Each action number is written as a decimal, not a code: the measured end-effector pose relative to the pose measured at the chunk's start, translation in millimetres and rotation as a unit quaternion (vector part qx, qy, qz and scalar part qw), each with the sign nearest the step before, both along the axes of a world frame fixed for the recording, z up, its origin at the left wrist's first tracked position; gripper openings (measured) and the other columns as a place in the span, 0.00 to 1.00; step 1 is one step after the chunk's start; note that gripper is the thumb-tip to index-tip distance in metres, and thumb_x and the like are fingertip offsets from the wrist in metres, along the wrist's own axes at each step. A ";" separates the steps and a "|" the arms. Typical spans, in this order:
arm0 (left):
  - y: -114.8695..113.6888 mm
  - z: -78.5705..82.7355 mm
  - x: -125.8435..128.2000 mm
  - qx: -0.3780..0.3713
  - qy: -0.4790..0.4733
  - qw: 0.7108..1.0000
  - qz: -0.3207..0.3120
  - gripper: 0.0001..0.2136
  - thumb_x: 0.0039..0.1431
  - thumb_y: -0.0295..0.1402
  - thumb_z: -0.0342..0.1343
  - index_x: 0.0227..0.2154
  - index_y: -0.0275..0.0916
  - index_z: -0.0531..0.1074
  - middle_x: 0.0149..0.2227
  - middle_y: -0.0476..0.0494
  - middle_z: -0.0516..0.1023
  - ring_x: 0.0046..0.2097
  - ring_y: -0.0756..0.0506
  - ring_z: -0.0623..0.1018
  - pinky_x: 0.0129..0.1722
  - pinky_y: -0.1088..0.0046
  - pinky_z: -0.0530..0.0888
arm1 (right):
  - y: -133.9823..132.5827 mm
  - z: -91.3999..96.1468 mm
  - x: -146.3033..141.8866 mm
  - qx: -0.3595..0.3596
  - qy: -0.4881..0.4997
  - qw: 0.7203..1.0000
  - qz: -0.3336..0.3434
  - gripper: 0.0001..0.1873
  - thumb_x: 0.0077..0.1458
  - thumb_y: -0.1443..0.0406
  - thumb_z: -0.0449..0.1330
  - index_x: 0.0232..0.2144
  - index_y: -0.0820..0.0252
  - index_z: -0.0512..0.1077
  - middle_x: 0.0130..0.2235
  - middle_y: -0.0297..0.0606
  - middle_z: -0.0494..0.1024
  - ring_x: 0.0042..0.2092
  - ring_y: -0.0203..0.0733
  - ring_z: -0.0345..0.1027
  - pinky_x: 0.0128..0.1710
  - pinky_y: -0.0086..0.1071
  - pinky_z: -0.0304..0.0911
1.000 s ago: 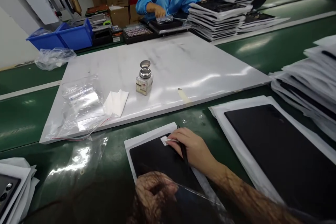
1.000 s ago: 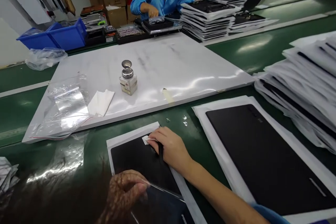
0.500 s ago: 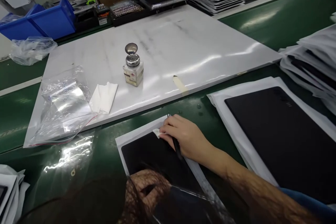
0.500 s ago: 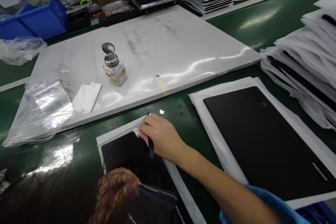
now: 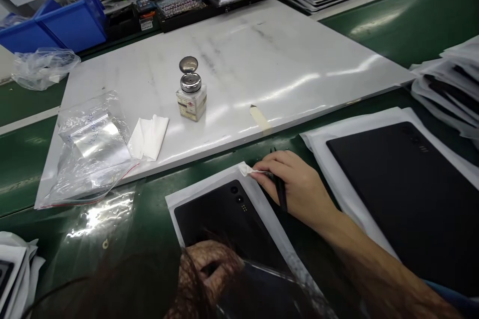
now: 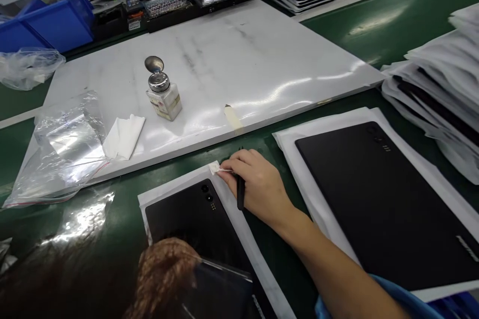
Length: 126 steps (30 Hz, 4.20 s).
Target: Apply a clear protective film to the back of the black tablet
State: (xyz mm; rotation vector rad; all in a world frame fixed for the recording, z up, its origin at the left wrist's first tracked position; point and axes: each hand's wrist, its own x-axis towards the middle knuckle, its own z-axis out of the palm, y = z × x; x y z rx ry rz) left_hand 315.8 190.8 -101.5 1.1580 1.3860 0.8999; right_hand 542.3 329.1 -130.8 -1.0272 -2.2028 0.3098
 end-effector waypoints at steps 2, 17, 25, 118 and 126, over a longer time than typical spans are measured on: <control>1.4 -1.9 -1.6 -0.041 -0.030 0.998 0.035 0.05 0.44 0.36 0.60 0.19 0.45 0.80 0.15 0.50 0.79 0.14 0.47 0.75 0.15 0.77 0.74 | -1.5 -0.1 -5.5 -0.029 0.050 0.998 -0.016 0.07 0.74 0.66 0.66 0.40 0.53 0.83 0.37 0.41 0.85 0.38 0.50 0.80 0.37 0.42 0.79; 13.3 -3.6 -13.1 -0.023 -0.152 0.981 0.119 0.10 0.40 0.39 0.63 0.19 0.37 0.77 0.09 0.52 0.74 0.11 0.50 0.72 0.12 0.80 0.67 | 146.9 88.3 -156.0 0.015 0.089 0.988 -0.128 0.05 0.69 0.64 0.68 0.38 0.53 0.85 0.46 0.47 0.84 0.52 0.61 0.77 0.53 0.51 0.76; 14.1 -1.8 -16.6 -0.037 -0.152 0.976 0.149 0.10 0.40 0.39 0.63 0.18 0.37 0.77 0.09 0.51 0.75 0.11 0.51 0.71 0.12 0.81 0.68 | 96.3 75.9 -109.2 0.031 0.196 0.979 -0.052 0.14 0.76 0.58 0.61 0.52 0.53 0.86 0.53 0.47 0.86 0.53 0.55 0.80 0.56 0.49 0.78; -3.7 0.2 -1.7 -0.001 0.045 0.992 0.122 0.01 0.42 0.34 0.64 0.21 0.48 0.79 0.16 0.53 0.82 0.15 0.48 0.79 0.12 0.84 0.72 | -35.5 -10.5 -35.0 -0.369 0.431 0.814 -0.120 0.21 0.44 0.58 0.88 0.23 0.53 0.80 0.26 0.30 0.83 0.22 0.39 0.75 0.24 0.33 0.77; -14.7 -14.1 -3.9 -0.095 0.032 0.984 0.149 0.08 0.38 0.42 0.65 0.22 0.46 0.79 0.16 0.48 0.82 0.17 0.45 0.79 0.10 0.83 0.70 | -37.4 -10.7 -35.8 -0.370 0.434 0.814 -0.113 0.19 0.47 0.59 0.88 0.24 0.54 0.80 0.27 0.31 0.83 0.24 0.37 0.77 0.26 0.30 0.78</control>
